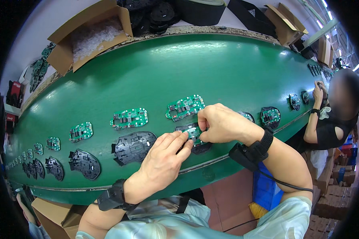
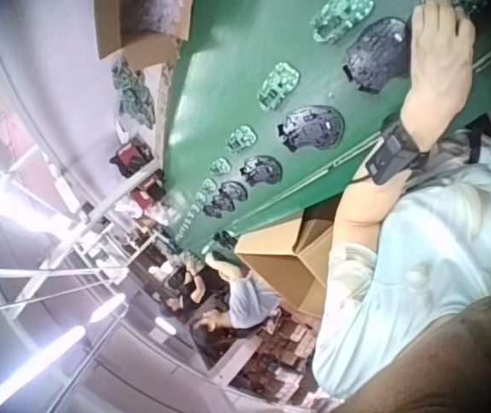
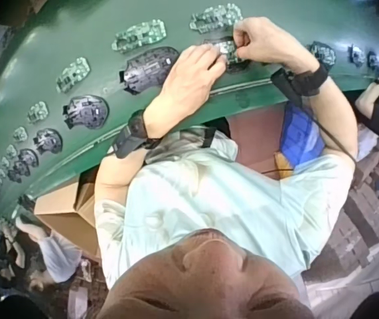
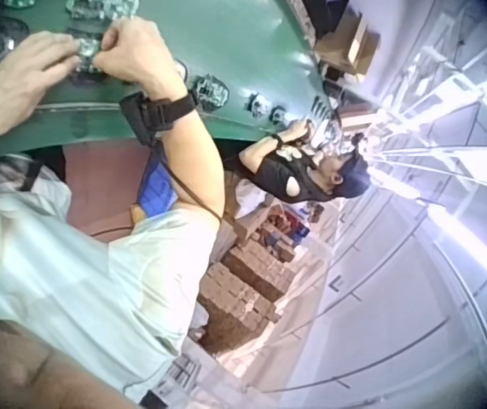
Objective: Assembling internal components and circuit boards into computer mouse shells on a production line.
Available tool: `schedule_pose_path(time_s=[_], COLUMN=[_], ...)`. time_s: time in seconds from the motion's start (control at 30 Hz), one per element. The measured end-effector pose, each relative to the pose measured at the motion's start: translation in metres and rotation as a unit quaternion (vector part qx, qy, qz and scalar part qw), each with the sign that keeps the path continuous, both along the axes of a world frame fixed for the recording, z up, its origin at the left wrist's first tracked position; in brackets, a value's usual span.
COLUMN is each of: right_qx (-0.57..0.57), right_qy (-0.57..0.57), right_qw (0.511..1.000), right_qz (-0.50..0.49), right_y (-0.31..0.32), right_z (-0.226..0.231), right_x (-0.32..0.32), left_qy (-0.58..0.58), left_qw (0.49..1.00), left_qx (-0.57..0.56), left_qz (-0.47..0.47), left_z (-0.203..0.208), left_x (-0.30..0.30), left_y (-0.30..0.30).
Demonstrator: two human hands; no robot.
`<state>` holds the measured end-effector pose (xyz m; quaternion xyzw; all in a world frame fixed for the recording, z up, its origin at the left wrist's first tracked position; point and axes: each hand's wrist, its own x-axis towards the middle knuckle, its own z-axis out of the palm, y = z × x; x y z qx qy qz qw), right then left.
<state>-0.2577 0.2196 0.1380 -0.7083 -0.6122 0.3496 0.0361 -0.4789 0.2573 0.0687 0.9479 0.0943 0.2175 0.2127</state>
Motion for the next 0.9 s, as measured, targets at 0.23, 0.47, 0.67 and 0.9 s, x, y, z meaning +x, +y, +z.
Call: schedule_pose_path(time_s=[0.23,0.47,0.67,0.9], right_qx=[-0.02,-0.046,-0.087,-0.156], right_qy=[0.024,0.013,0.008,-0.117], right_qw=[0.998,0.998,0.996,0.977], right_qz=[-0.046,-0.038,0.02,0.091], right_y=[0.0,0.014,0.014,0.015], right_z=[-0.002,0.003,0.01,0.043], right_x=[0.005,0.005,0.006,0.006], left_qy=[0.017,0.032,0.045,-0.028], left_qw=[1.0,0.999,0.998,0.999], left_qx=[0.017,0.028,0.034,0.029], left_qz=[-0.003,0.005,-0.017,0.009], left_z=[0.001,0.002,0.009,-0.011], left_x=[0.0,0.001,0.003,0.019], left_y=[-0.003,-0.001,-0.004,-0.025])
